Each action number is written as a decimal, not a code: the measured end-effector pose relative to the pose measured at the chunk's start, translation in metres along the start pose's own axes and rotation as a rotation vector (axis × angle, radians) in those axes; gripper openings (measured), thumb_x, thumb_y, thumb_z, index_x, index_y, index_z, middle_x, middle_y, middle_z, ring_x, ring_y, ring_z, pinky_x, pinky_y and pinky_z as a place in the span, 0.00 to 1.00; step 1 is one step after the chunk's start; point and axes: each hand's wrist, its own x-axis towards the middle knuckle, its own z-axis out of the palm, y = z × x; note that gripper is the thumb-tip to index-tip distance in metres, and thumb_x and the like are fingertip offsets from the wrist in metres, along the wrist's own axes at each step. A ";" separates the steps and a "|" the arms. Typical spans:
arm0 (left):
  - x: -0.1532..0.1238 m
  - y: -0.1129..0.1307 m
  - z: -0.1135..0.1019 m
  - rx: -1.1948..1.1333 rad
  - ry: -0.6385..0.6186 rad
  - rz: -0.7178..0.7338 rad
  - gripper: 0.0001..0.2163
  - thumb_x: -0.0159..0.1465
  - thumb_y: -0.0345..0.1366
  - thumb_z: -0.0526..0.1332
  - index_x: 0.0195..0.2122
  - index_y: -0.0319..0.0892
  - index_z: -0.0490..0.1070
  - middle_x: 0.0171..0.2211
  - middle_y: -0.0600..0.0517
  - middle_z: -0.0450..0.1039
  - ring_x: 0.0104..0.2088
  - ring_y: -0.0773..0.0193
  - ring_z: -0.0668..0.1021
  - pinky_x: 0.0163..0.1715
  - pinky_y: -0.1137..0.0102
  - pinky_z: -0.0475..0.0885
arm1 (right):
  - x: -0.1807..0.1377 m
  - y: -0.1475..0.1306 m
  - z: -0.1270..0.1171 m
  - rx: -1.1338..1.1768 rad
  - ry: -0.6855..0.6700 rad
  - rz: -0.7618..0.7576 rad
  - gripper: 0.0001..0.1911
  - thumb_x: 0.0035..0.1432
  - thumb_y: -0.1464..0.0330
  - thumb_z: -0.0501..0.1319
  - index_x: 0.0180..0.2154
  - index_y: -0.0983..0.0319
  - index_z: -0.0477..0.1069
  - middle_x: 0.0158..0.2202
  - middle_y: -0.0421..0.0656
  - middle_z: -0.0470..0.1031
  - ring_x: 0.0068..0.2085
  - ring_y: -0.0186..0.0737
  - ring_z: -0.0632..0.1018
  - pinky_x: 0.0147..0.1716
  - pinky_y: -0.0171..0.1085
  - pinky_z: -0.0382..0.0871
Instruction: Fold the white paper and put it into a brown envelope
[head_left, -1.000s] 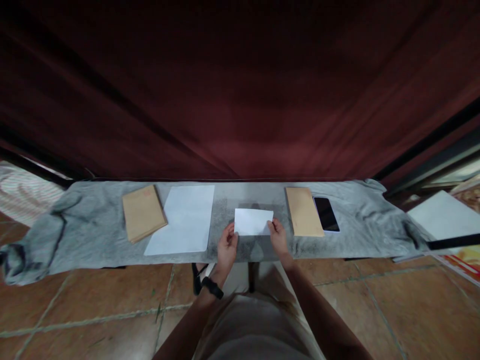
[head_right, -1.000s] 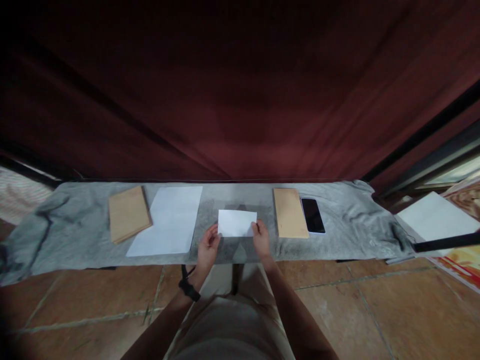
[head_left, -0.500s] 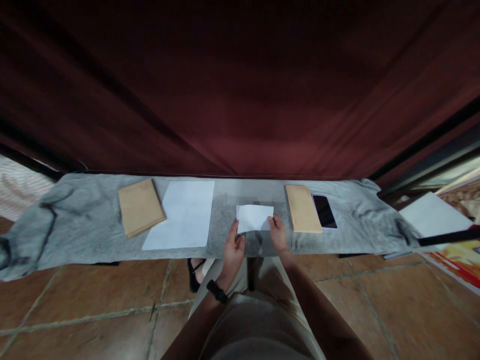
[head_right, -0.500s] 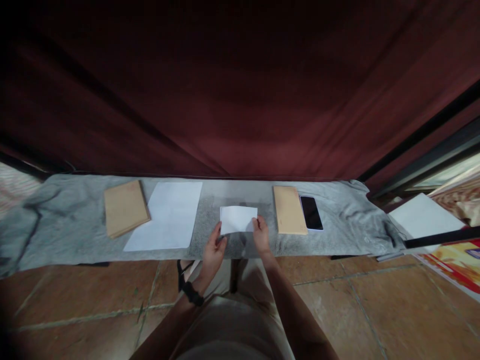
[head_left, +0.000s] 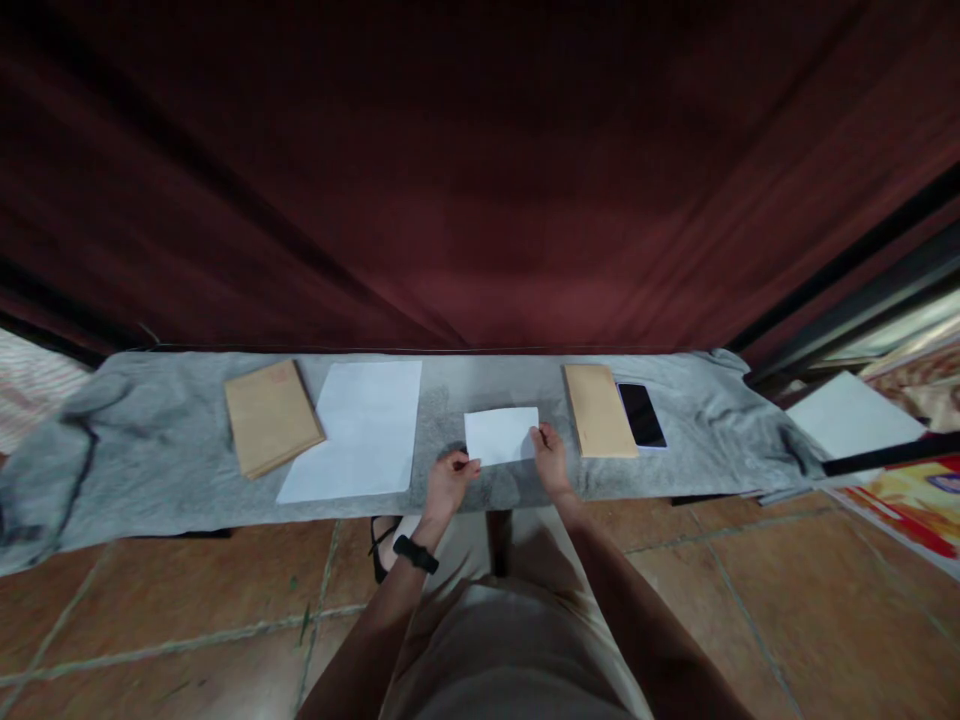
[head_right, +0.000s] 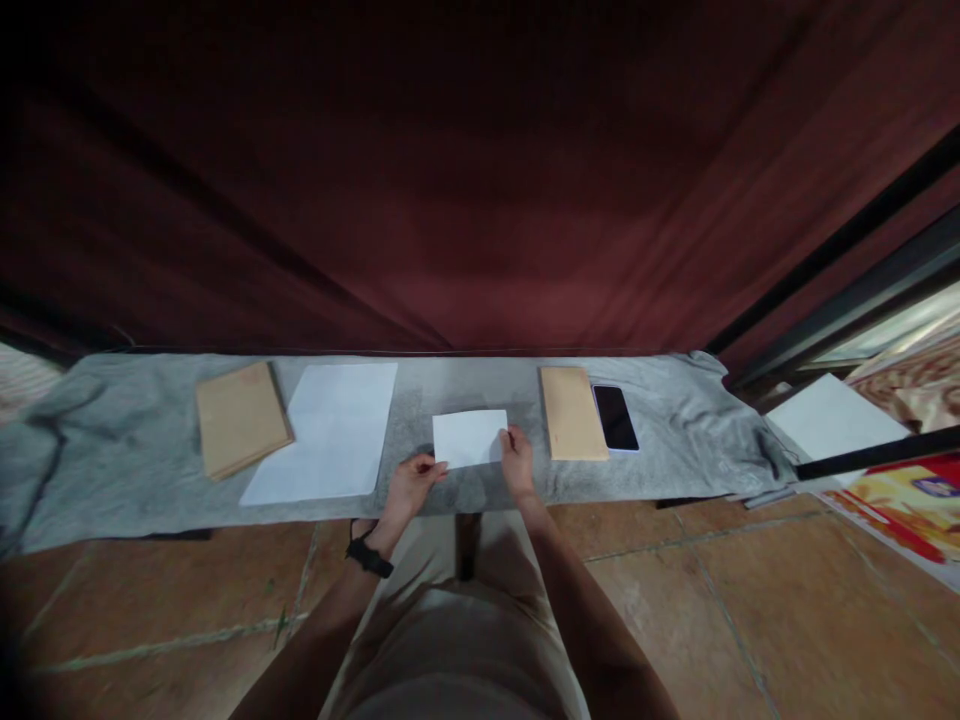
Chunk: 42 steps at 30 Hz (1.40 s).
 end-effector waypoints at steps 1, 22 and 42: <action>0.003 0.000 -0.001 -0.003 -0.003 -0.014 0.14 0.55 0.47 0.70 0.23 0.45 0.72 0.22 0.53 0.78 0.26 0.58 0.84 0.28 0.66 0.79 | 0.001 -0.001 0.000 -0.023 -0.003 -0.010 0.16 0.65 0.56 0.53 0.34 0.58 0.72 0.30 0.42 0.75 0.33 0.42 0.74 0.35 0.38 0.70; -0.008 0.021 -0.004 0.785 0.126 0.121 0.06 0.67 0.40 0.60 0.39 0.46 0.73 0.30 0.48 0.76 0.35 0.51 0.81 0.37 0.62 0.73 | -0.005 -0.005 -0.002 -0.659 -0.102 -0.162 0.15 0.71 0.64 0.53 0.51 0.59 0.74 0.41 0.50 0.82 0.38 0.47 0.81 0.40 0.42 0.71; 0.001 -0.004 0.030 0.734 0.025 0.527 0.30 0.72 0.46 0.54 0.70 0.33 0.59 0.72 0.33 0.53 0.73 0.42 0.56 0.71 0.44 0.50 | -0.014 -0.006 -0.001 -0.679 -0.030 -0.263 0.18 0.73 0.67 0.50 0.58 0.63 0.70 0.48 0.51 0.79 0.45 0.46 0.79 0.46 0.40 0.70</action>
